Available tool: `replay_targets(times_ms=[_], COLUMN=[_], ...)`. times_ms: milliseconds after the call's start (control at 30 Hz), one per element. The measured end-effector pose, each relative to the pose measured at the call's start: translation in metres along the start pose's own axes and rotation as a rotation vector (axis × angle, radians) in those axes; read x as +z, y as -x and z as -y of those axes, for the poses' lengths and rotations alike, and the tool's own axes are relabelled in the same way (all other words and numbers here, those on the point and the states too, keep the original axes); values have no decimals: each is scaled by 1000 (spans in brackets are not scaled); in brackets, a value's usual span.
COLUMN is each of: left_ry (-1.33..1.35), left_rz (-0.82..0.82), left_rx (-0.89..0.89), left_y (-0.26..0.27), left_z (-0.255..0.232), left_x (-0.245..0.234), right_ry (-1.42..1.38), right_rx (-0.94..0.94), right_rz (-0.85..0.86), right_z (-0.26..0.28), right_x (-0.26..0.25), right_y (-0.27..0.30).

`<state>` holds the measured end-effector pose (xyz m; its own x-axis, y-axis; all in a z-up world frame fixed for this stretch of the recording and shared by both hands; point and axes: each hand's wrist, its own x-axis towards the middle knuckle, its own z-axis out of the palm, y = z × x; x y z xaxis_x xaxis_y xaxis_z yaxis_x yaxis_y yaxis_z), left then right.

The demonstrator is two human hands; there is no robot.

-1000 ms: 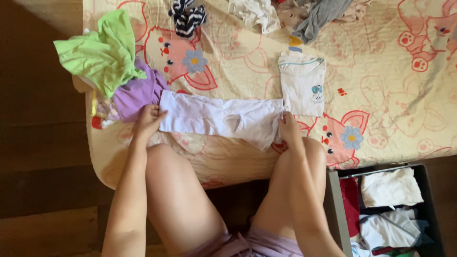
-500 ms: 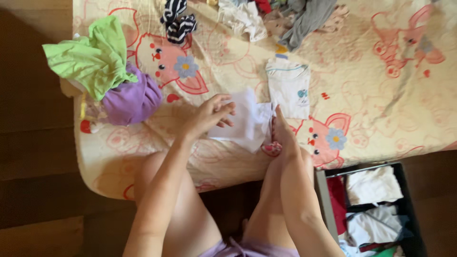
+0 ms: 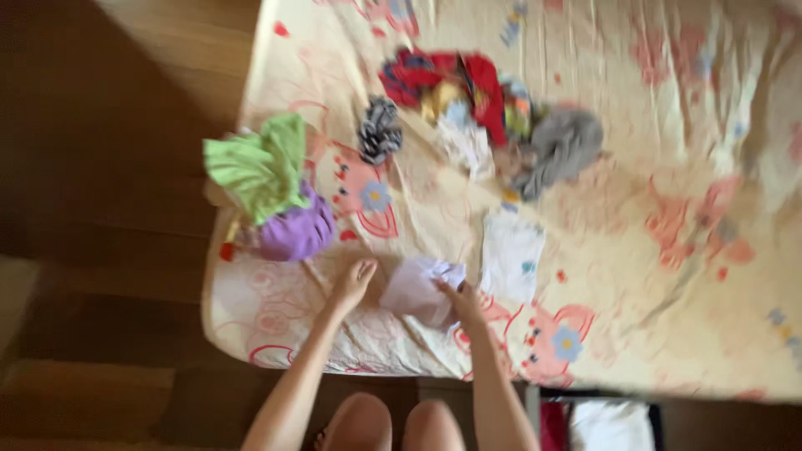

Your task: The person sits on a bed and folds various pieces of children's clothing, including shirts, shorts, and socks. They place the folded items into an open drawer next to the bed.

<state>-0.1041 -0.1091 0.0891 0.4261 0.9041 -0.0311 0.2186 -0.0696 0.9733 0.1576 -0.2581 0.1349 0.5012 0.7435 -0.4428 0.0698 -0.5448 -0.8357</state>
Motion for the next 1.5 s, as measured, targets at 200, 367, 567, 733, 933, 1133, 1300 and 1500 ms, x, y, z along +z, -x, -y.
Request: replay_targets(times_ms=[200,367,567,733,933,1133,1300,1500], left_ry=[890,994,836,698,644,648,626,613], left_rz=[-395,-403,-293,-218,-227,-212,-173,-161], left_rx=[-627,-439,-177,45,176,221,239,305], left_y=[76,94,128,93,46,-13,-62,-170], left_z=[-151,-313,-464,-555,-594,-600,-599,-618], left_x=[-34,-124,-275,-414,-509,-542,-594,-677], right_ry=[-179,-753,-72,-320,-114,-480,-520,-4], right_rx=[-9,76,-199,-675,-575,-194,-506,-651], right_rz=[24,371,286,25,9,257,374,176], right_z=[237,451,556,640,699,759,819,896], right_x=[21,37,106,198,267,306,337,389], right_y=[131,279,315,328,345,327,270,120])
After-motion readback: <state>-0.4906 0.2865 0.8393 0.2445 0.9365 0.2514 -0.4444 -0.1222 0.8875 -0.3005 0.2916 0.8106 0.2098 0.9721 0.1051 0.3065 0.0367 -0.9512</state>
